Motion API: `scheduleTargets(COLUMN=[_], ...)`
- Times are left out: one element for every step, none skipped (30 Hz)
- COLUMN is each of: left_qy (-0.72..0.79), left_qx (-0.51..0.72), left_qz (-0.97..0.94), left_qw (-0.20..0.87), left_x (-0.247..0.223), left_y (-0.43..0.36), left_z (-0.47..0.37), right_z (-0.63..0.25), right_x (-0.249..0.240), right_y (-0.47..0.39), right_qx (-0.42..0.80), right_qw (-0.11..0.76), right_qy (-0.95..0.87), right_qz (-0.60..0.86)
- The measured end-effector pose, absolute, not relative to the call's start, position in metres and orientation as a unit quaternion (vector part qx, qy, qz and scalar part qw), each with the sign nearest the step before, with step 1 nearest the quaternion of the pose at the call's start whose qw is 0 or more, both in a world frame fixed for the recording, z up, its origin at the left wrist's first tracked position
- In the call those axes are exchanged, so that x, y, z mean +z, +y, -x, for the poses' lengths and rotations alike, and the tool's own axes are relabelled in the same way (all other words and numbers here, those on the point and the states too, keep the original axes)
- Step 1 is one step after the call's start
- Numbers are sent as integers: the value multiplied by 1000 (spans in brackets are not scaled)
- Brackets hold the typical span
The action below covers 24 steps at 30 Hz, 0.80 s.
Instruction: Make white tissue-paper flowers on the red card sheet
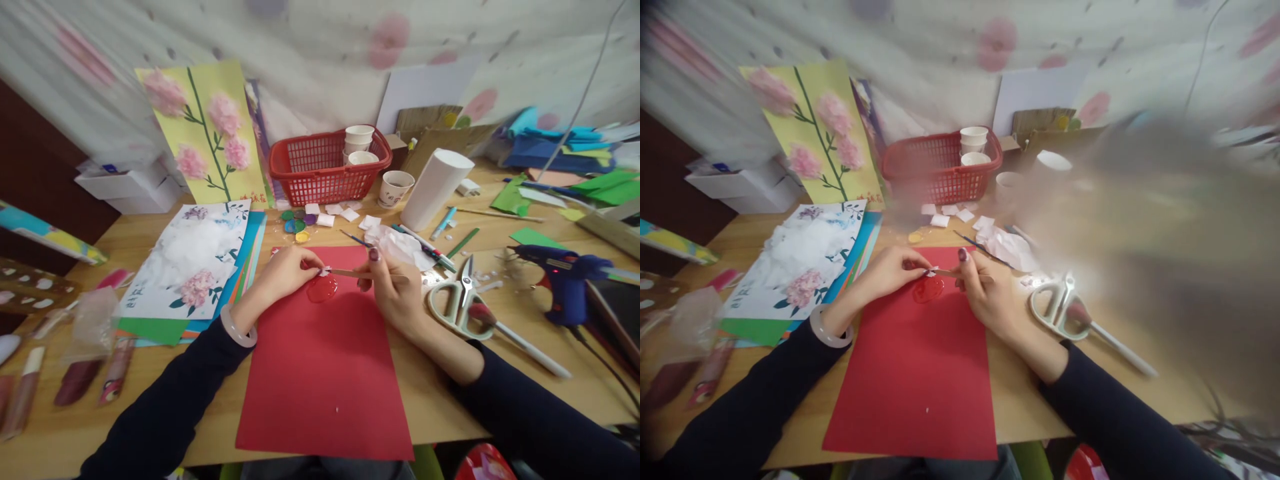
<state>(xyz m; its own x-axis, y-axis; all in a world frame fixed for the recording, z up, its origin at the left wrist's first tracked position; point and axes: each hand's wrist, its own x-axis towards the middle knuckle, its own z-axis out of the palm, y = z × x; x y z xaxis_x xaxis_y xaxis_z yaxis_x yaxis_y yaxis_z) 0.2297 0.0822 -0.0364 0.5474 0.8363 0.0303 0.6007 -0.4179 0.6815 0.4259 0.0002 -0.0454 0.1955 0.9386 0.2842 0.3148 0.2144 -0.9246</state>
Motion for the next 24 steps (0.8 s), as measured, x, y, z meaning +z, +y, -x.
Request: scheduleTargets(left_qy=[439, 441, 442, 443, 445, 450, 456, 461, 465, 465, 460, 450, 438, 429, 424, 427, 433, 438, 441, 439, 436, 433, 432, 434], left_qx=[185, 184, 183, 185, 187, 190, 194, 198, 199, 199, 200, 199, 199, 198, 198, 198, 198, 201, 206, 211, 217, 221, 222, 223], left_qz=[-821, -820, -820, -819, -817, -815, -813, -810, -808, -807, -809, -812, -814, -815, -811, -803, -792, -779, -766, -755, -746, -740, -735, -731], left_qw=[315, 315, 315, 316, 315, 312, 308, 304, 303, 304, 308, 315, 324, 336, 350, 366, 383, 402, 421, 439, 453, 465, 473, 476], left_x=[-36, -35, -33, -31, -27, -24, -19, -15, -12, -8, -6, -5, -5, -6, -8, -11, -14, -17, -19, -20, -21, -20, -18, -16], left_y=[82, 82, 82, 83, 83, 83, 83, 83, 83, 82, 82, 81, 79, 78, 77, 76, 75, 75, 75, 75, 75, 75, 75, 75], left_z=[-230, -229, -229, -228, -227, -226, -225, -223, -223, -222, -223, -223, -225, -227, -230, -232, -234, -236, -237, -237, -238, -238, -237, -236], right_z=[-426, -426, -426, -426, -427, -428, -428, -429, -430, -431, -431, -431, -431, -431, -431, -430, -429, -428, -428, -427, -426, -427, -428, -429], right_x=[-45, -45, -45, -45, -45, -46, -47, -47, -48, -48, -48, -48, -48, -48, -47, -47, -47, -46, -46, -45, -45, -45, -44, -44], right_y=[-1, -1, -1, 0, 1, 3, 4, 5, 7, 7, 8, 9, 9, 9, 8, 8, 8, 8, 9, 9, 11, 12, 14, 16], right_qx=[277, 264, 256, 261, 268, 273, 277, 279, 280, 282, 286, 290, 296, 302, 310, 319, 331, 346, 364, 384, 402, 417, 427, 430], right_qw=[561, 580, 593, 602, 609, 615, 620, 623, 625, 623, 620, 619, 621, 624, 630, 635, 641, 646, 650, 651, 653, 656, 662, 672], right_qy=[-554, -547, -540, -529, -517, -507, -498, -492, -489, -489, -491, -492, -490, -486, -481, -473, -462, -448, -432, -414, -395, -378, -363, -349], right_qz=[549, 543, 539, 538, 538, 539, 540, 540, 541, 541, 541, 539, 536, 532, 526, 521, 516, 512, 509, 507, 506, 503, 498, 492])
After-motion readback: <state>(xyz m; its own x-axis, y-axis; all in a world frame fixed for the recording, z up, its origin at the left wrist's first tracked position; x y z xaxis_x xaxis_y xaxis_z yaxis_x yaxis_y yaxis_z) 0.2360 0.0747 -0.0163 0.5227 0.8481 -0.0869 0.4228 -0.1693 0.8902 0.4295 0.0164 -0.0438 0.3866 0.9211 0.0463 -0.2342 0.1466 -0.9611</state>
